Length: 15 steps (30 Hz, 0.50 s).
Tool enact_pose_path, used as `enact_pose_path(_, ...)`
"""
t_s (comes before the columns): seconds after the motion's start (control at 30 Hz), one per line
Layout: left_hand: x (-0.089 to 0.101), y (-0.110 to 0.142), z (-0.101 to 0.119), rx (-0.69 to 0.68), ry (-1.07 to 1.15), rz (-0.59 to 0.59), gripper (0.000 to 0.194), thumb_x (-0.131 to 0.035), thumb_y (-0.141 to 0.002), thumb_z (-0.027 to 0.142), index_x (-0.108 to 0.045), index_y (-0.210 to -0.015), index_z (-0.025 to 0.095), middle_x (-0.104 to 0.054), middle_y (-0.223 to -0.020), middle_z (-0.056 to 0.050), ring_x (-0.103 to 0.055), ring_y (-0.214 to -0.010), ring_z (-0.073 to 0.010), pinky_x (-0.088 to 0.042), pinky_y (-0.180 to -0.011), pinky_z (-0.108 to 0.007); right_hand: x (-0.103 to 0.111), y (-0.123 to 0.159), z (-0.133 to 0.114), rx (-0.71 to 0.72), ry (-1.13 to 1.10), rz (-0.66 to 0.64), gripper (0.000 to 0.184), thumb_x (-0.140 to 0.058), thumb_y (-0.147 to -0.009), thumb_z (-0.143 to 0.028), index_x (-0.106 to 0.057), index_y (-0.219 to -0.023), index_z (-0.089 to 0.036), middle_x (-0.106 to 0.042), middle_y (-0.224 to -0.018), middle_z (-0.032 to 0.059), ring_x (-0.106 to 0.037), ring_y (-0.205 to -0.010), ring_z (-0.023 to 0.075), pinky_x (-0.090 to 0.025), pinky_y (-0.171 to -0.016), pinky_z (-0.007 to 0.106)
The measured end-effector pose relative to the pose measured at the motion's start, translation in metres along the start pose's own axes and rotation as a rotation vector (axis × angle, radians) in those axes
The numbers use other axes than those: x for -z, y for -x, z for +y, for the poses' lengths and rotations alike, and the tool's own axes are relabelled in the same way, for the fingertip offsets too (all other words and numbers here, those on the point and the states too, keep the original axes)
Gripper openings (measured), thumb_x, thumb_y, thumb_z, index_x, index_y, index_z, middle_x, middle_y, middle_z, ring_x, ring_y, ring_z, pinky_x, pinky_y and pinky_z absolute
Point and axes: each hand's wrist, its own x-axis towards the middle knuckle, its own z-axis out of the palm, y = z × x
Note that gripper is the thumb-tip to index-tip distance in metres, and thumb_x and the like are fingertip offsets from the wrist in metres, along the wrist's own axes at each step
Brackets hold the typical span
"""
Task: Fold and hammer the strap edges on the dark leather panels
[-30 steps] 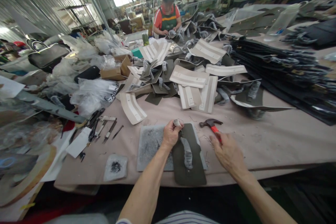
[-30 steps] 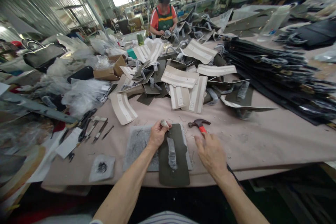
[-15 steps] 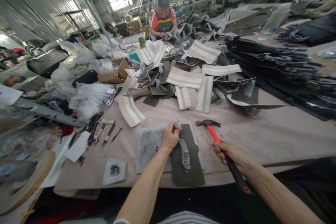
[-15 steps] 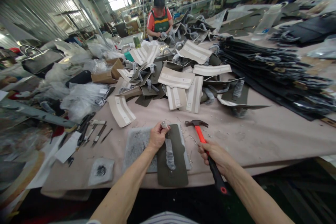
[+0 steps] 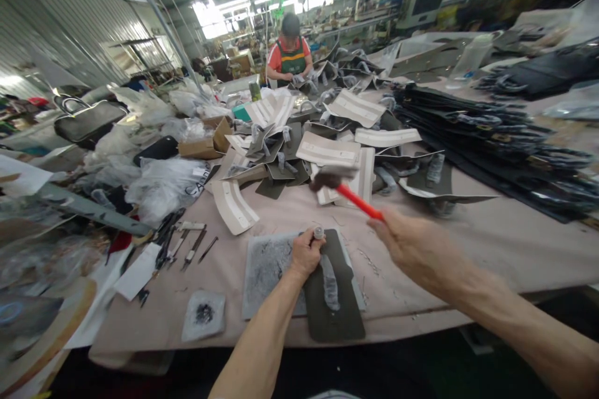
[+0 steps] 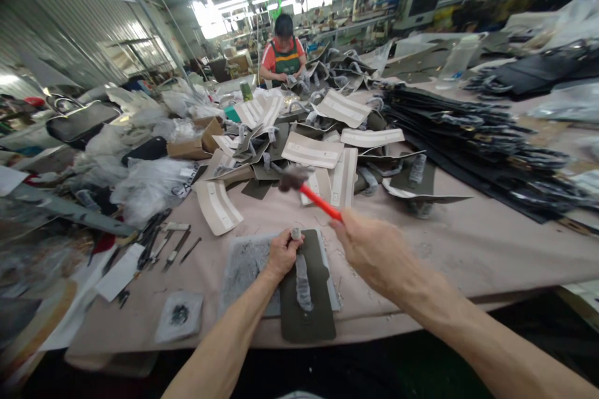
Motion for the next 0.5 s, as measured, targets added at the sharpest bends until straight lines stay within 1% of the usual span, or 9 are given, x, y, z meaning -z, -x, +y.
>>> enact_pose_path(0.07,0.000,0.000,0.001,-0.003,0.012,-0.003,0.013,-0.059,-0.084,0.013,-0.069,-0.091,0.018,-0.074,-0.085,-0.002,-0.066,-0.079,-0.0167,-0.050,-0.076,-0.025,0.010,-0.003,-0.007,-0.050,-0.079,0.360,0.033,-0.037,-0.100,-0.047,-0.044,-0.080,-0.022,-0.048,-0.054,-0.0035,-0.040,-0.043,0.0097,-0.025,-0.047,0.025)
enact_pose_path(0.1,0.000,0.000,0.001,-0.003,0.018,-0.002,0.013,-0.058,-0.085,0.013,-0.069,-0.091,0.018,-0.074,-0.085,-0.002,-0.066,-0.080,-0.0167,-0.050,-0.077,-0.025,0.008,-0.001,-0.008,-0.065,-0.100,0.489,0.033,-0.037,-0.100,-0.047,-0.045,-0.081,-0.022,-0.049,-0.056,-0.0029,-0.042,-0.044,0.0101,-0.028,-0.048,0.024)
enact_pose_path(0.13,0.000,0.000,0.002,-0.002,0.020,0.002,0.014,-0.058,-0.084,0.012,-0.069,-0.091,0.018,-0.074,-0.086,-0.003,-0.066,-0.080,-0.0167,-0.050,-0.077,-0.025,0.000,0.003,-0.007,-0.057,-0.100,0.531,0.034,-0.035,-0.101,-0.047,-0.045,-0.081,-0.022,-0.050,-0.056,-0.0024,-0.042,-0.044,0.0104,-0.028,-0.048,0.025)
enact_pose_path(0.17,0.000,0.000,0.002,0.001,0.019,0.005,0.014,-0.058,-0.084,0.012,-0.069,-0.091,0.018,-0.073,-0.085,-0.002,-0.066,-0.080,-0.0165,-0.050,-0.077,-0.025,-0.011,0.008,-0.003,-0.037,-0.078,0.480,0.035,-0.034,-0.101,-0.047,-0.045,-0.080,-0.022,-0.050,-0.054,-0.0023,-0.041,-0.043,0.0107,-0.026,-0.047,0.025)
enact_pose_path(0.2,0.000,0.000,0.002,0.003,0.016,0.009,0.014,-0.059,-0.084,0.012,-0.069,-0.091,0.018,-0.073,-0.084,-0.002,-0.066,-0.078,-0.0164,-0.050,-0.075,-0.025,-0.024,0.015,0.003,0.008,-0.040,0.342,0.037,-0.032,-0.101,-0.047,-0.044,-0.076,-0.023,-0.047,-0.051,-0.0027,-0.037,-0.040,0.0105,-0.022,-0.045,0.026)
enact_pose_path(0.27,0.000,0.001,0.001,0.002,0.012,0.008,0.015,-0.059,-0.083,0.012,-0.070,-0.092,0.018,-0.072,-0.081,-0.001,-0.064,-0.075,-0.0159,-0.049,-0.073,-0.025,-0.051,0.029,0.020,0.001,0.076,-0.071,0.036,-0.033,-0.101,-0.043,-0.045,-0.074,-0.022,-0.046,-0.048,-0.0023,-0.035,-0.037,0.0107,-0.014,-0.045,0.028)
enact_pose_path(0.33,0.000,0.001,0.001,-0.007,0.010,0.002,0.016,-0.059,-0.083,0.013,-0.070,-0.093,0.018,-0.070,-0.078,0.000,-0.063,-0.073,-0.0156,-0.048,-0.072,-0.024,-0.069,0.040,0.039,-0.075,0.163,-0.337,0.032,-0.035,-0.102,-0.041,-0.050,-0.081,-0.021,-0.055,-0.055,0.0005,-0.043,-0.042,0.0126,-0.014,-0.048,0.029)
enact_pose_path(0.4,0.000,0.001,0.001,-0.015,0.010,0.004,0.015,-0.059,-0.082,0.012,-0.070,-0.091,0.018,-0.071,-0.079,0.000,-0.063,-0.074,-0.0157,-0.048,-0.073,-0.024,-0.078,0.048,0.058,-0.153,0.185,-0.434,0.030,-0.035,-0.102,-0.042,-0.052,-0.089,-0.021,-0.063,-0.065,0.0034,-0.052,-0.050,0.0155,-0.017,-0.051,0.030)
enact_pose_path(0.5,0.000,0.000,0.003,-0.002,0.028,0.018,0.014,-0.061,-0.080,0.012,-0.069,-0.089,0.019,-0.073,-0.084,-0.002,-0.065,-0.077,-0.0165,-0.049,-0.074,-0.025,-0.089,0.059,0.084,-0.273,0.136,-0.501,0.033,-0.031,-0.103,-0.041,-0.053,-0.092,-0.020,-0.065,-0.070,0.0053,-0.059,-0.059,0.0186,-0.026,-0.054,0.030)
